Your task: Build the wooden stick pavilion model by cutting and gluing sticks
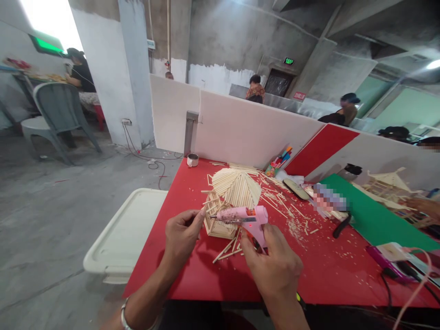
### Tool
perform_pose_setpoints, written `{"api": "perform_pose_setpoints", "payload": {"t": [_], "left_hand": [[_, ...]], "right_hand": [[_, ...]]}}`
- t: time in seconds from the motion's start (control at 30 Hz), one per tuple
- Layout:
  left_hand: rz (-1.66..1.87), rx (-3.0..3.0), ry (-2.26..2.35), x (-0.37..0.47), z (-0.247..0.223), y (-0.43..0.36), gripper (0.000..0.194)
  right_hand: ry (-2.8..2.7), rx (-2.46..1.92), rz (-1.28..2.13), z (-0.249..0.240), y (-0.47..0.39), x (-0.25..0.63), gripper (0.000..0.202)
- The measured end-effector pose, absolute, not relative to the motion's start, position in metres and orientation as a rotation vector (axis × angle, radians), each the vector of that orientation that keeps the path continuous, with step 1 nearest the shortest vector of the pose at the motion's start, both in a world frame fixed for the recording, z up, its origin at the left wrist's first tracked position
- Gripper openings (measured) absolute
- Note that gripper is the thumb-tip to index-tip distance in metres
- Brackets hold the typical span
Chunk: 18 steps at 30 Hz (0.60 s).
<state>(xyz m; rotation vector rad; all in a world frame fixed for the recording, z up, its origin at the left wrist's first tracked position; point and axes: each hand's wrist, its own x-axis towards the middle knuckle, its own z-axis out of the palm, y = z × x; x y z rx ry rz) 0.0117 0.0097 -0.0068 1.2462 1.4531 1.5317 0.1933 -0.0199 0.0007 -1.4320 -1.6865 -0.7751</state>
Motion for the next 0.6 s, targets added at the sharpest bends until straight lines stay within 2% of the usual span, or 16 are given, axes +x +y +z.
{"api": "perform_pose_setpoints", "payload": {"t": [0.23,0.6], "left_hand": [[1.537,1.247,1.447,0.0129,-0.0041,0.0078,0.031],[1.538,1.234,1.443,0.0134,-0.0071,0.0092,0.03]], "right_hand": [[-1.662,-1.441,-0.796,0.0061,-0.021,0.1912,0.035],[-1.676,-1.461,-0.817,0.0019,-0.0198,0.1935,0.03]]}}
